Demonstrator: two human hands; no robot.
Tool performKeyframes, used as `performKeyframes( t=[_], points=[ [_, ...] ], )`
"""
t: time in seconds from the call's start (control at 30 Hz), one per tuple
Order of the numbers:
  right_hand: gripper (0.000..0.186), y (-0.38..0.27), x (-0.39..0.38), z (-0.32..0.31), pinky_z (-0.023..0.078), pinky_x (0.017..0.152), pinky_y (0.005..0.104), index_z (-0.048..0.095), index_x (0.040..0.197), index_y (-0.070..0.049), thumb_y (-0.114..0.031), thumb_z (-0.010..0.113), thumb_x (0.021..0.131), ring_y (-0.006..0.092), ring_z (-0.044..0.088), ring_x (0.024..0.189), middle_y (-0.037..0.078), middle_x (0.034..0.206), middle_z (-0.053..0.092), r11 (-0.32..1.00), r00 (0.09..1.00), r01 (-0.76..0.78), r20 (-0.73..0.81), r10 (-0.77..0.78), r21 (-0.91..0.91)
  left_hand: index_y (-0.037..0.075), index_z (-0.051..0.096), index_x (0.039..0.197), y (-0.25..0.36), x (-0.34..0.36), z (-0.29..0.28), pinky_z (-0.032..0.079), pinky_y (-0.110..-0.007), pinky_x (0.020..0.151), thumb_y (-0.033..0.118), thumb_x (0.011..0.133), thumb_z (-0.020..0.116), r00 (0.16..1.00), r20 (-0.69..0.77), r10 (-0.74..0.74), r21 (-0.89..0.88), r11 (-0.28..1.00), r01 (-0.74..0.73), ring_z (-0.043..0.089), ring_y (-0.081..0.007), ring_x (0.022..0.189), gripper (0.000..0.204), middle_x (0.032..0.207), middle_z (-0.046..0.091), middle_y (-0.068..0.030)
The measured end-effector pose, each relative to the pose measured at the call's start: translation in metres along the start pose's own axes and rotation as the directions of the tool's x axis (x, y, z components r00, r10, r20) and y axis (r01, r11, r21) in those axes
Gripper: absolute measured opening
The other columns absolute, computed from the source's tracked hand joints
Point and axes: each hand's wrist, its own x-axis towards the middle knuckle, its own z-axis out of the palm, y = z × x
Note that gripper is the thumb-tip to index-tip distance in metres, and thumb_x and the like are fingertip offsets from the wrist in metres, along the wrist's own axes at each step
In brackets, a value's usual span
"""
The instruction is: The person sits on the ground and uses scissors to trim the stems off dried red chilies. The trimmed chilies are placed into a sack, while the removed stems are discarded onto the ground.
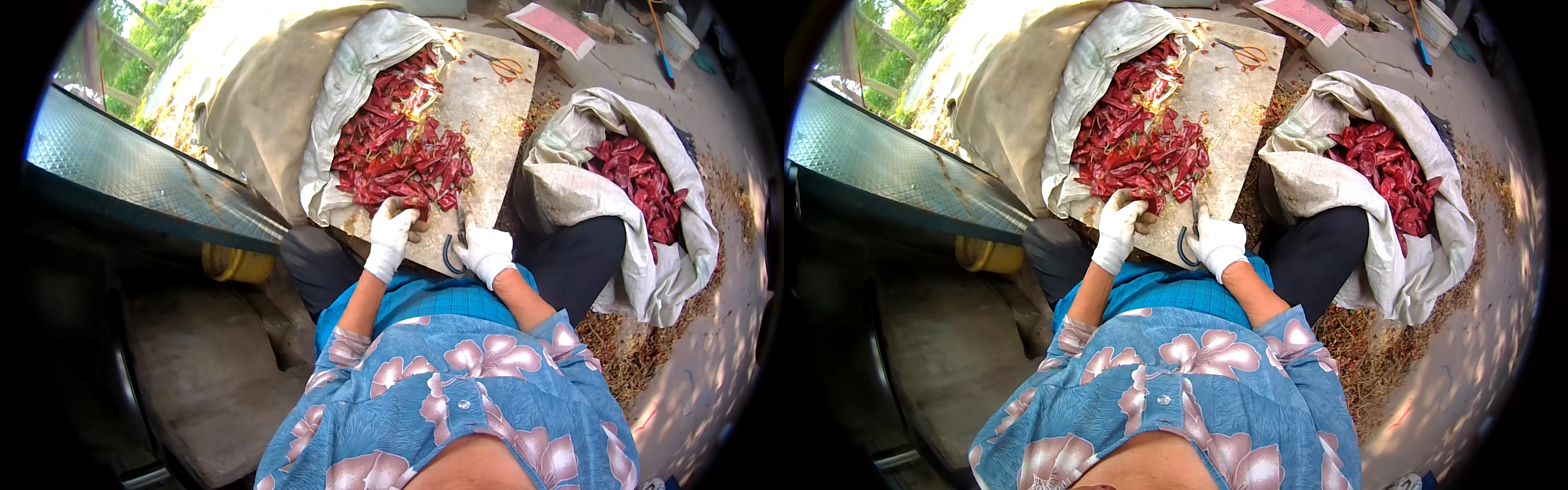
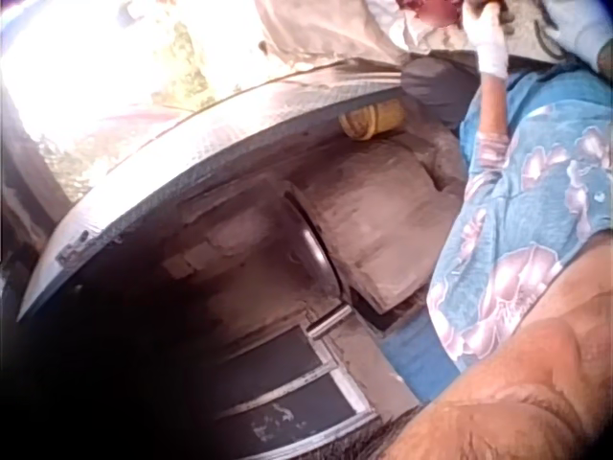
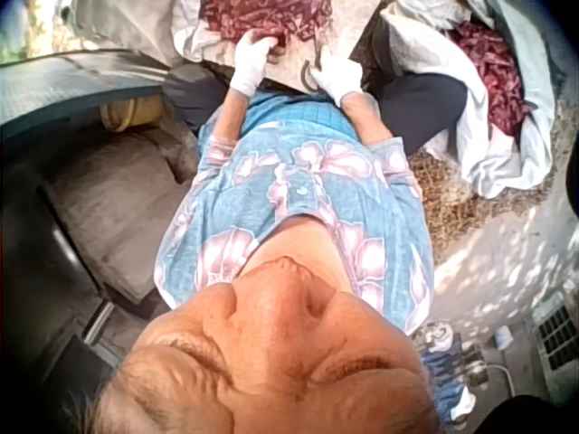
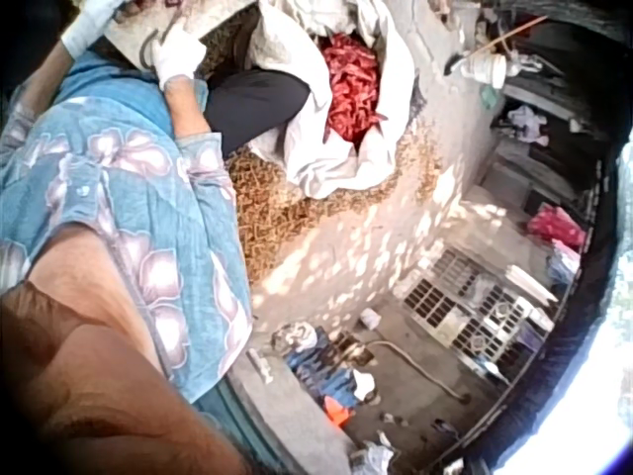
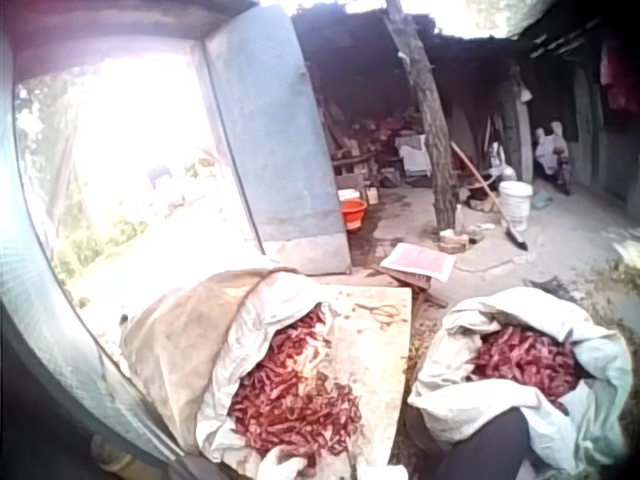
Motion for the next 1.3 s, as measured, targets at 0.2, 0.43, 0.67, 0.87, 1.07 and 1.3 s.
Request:
performKeyframes(
  t=[0.2, 0.43, 0.67, 0.87, 1.07, 1.3],
  points=[
    [0.074, -0.010, 0.001, 0.019, 0.058, 0.069, 0.0520, 0.047, 0.151, -0.001, -0.035, 0.067, 0.088, 0.0396, 0.074, 0.074, 0.020, 0.081, 0.075, 0.997, 0.996, -0.058, -0.069, 0.061, 0.053, 0.010, 0.041, 0.161, 0.008, -0.018, -0.005, 0.062, -0.030, 0.080, 0.003, 0.099, 0.064, 0.978, 0.155, 0.141, -0.009, 0.990, -0.141, 0.069, -0.0161, 0.107, 0.067, 0.148, 0.056, -0.0056],
    [0.068, 0.022, -0.001, -0.001, 0.056, 0.080, 0.0479, 0.053, 0.153, -0.010, -0.040, 0.066, 0.093, 0.0427, 0.071, 0.089, 0.026, 0.099, 0.073, 0.899, 0.996, -0.034, -0.054, 0.064, 0.437, 0.004, 0.061, 0.140, 0.015, -0.037, -0.022, 0.050, -0.019, 0.060, 0.010, 0.097, 0.078, 0.983, 0.089, 0.160, 0.024, 0.986, -0.162, 0.065, -0.0047, 0.075, 0.046, 0.105, 0.073, -0.0020],
    [0.043, -0.015, -0.049, -0.068, 0.052, 0.070, 0.0489, 0.073, 0.113, -0.011, -0.046, 0.075, 0.088, 0.0378, 0.067, 0.079, 0.016, 0.081, 0.064, 0.919, 0.890, 0.367, -0.342, -0.301, 0.147, -0.004, 0.069, 0.127, -0.001, -0.038, -0.040, 0.057, -0.025, 0.077, -0.003, 0.088, 0.082, 0.818, 0.086, 0.569, 0.371, 0.743, -0.557, 0.068, -0.0113, 0.092, 0.040, 0.114, 0.072, -0.0055],
    [0.041, -0.041, -0.065, -0.093, 0.053, 0.067, 0.0461, 0.070, 0.119, -0.020, -0.044, 0.075, 0.086, 0.0302, 0.070, 0.081, 0.008, 0.083, 0.068, 0.952, 0.904, 0.308, -0.310, -0.293, -0.002, 0.000, 0.074, 0.120, 0.029, -0.065, -0.021, 0.058, -0.031, 0.088, -0.004, 0.077, 0.086, 0.760, 0.122, 0.639, 0.626, 0.544, -0.558, 0.073, -0.0209, 0.098, 0.045, 0.110, 0.074, -0.0106],
    [0.041, -0.047, -0.065, -0.092, 0.053, 0.066, 0.0464, 0.070, 0.120, -0.020, -0.042, 0.074, 0.087, 0.0308, 0.071, 0.080, 0.009, 0.082, 0.068, 0.959, 0.921, 0.272, -0.269, -0.283, -0.079, 0.003, 0.075, 0.118, 0.030, -0.070, -0.017, 0.058, -0.033, 0.087, -0.001, 0.073, 0.088, 0.724, 0.143, 0.675, 0.708, 0.441, -0.552, 0.074, -0.0257, 0.097, 0.047, 0.106, 0.075, -0.0111],
    [0.035, -0.051, -0.064, -0.097, 0.053, 0.064, 0.0469, 0.071, 0.116, -0.017, -0.036, 0.073, 0.087, 0.0304, 0.071, 0.077, 0.009, 0.079, 0.068, 0.942, 0.918, 0.283, -0.234, -0.321, -0.180, 0.005, 0.075, 0.115, 0.028, -0.072, -0.014, 0.059, -0.036, 0.085, 0.004, 0.074, 0.087, 0.724, 0.181, 0.665, 0.827, 0.296, -0.479, 0.074, -0.0311, 0.096, 0.043, 0.106, 0.074, -0.0133]
  ],
)
